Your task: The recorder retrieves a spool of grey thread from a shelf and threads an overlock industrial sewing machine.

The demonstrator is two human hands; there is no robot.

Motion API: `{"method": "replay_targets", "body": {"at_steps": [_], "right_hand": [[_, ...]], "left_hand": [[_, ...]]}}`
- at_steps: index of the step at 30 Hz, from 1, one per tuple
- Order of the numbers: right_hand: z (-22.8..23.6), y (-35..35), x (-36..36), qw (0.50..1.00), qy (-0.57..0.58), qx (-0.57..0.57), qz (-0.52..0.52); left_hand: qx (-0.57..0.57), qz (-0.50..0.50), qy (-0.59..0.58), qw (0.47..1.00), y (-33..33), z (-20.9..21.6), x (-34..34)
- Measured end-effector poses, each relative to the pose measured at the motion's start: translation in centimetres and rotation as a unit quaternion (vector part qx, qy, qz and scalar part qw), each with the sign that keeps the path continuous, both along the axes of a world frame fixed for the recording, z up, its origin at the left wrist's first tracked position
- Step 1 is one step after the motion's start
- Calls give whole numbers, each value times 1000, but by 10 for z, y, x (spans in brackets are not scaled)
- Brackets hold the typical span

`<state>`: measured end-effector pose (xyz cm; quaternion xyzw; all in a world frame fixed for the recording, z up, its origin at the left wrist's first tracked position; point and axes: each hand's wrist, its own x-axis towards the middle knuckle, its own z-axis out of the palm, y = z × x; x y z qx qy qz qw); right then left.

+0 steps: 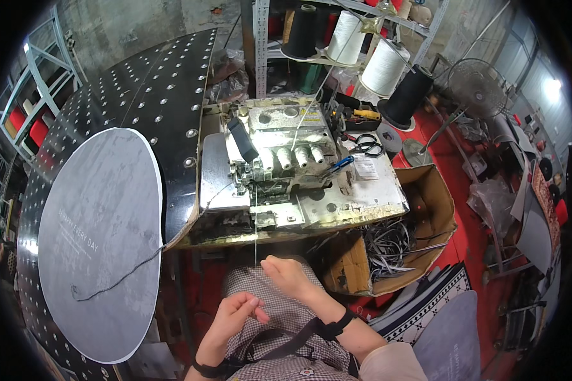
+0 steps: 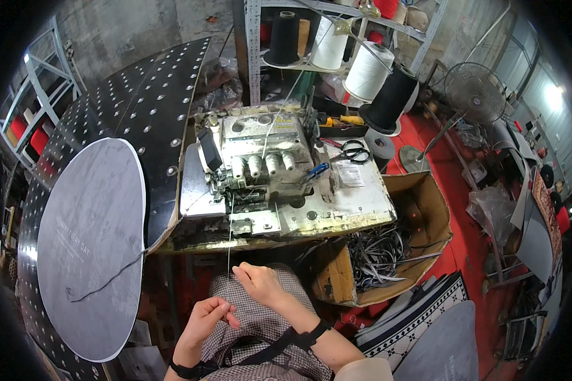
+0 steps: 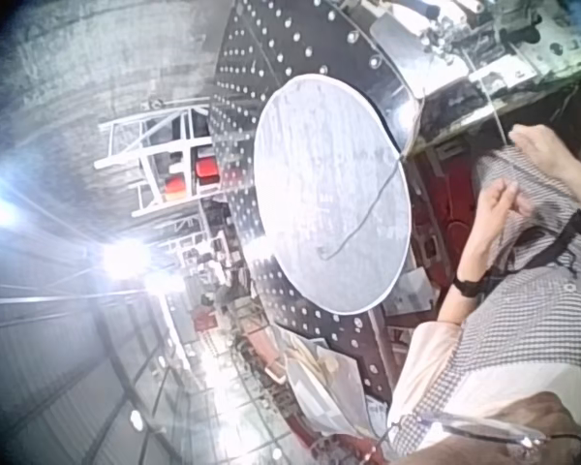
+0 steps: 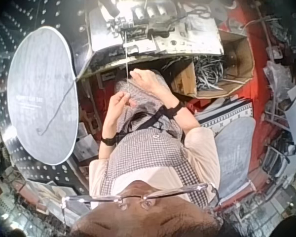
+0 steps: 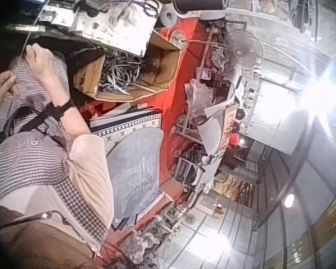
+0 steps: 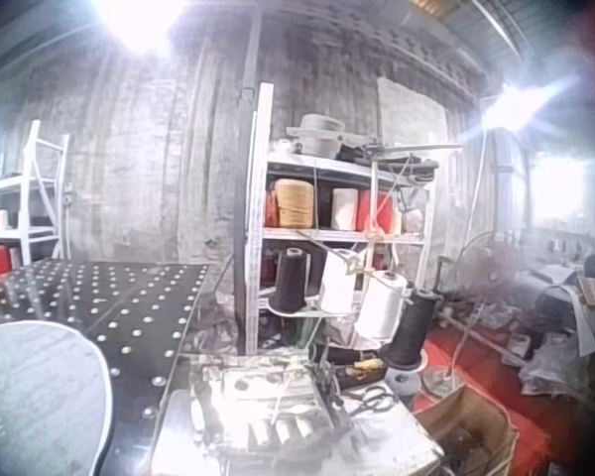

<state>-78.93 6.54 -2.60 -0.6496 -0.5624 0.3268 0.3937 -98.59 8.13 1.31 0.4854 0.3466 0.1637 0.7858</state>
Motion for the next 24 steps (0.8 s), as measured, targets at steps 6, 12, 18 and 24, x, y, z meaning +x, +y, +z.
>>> {"method": "replay_targets", "body": {"at_steps": [6,12,18,24], "right_hand": [[9,-5,-7,996,24,79,39],[9,0,-5,995,-1,97,12],[10,-2,-6,991,-12,118,55],[9,1,-8,996,72,48,35]], "left_hand": [[-14,-15,-6,1000,0,4,-5],[-20,-25,-12,999,1,3,-5],[-34,-18,-38,999,3,1,-5],[-26,-20,-37,999,3,-2,-5]]}}
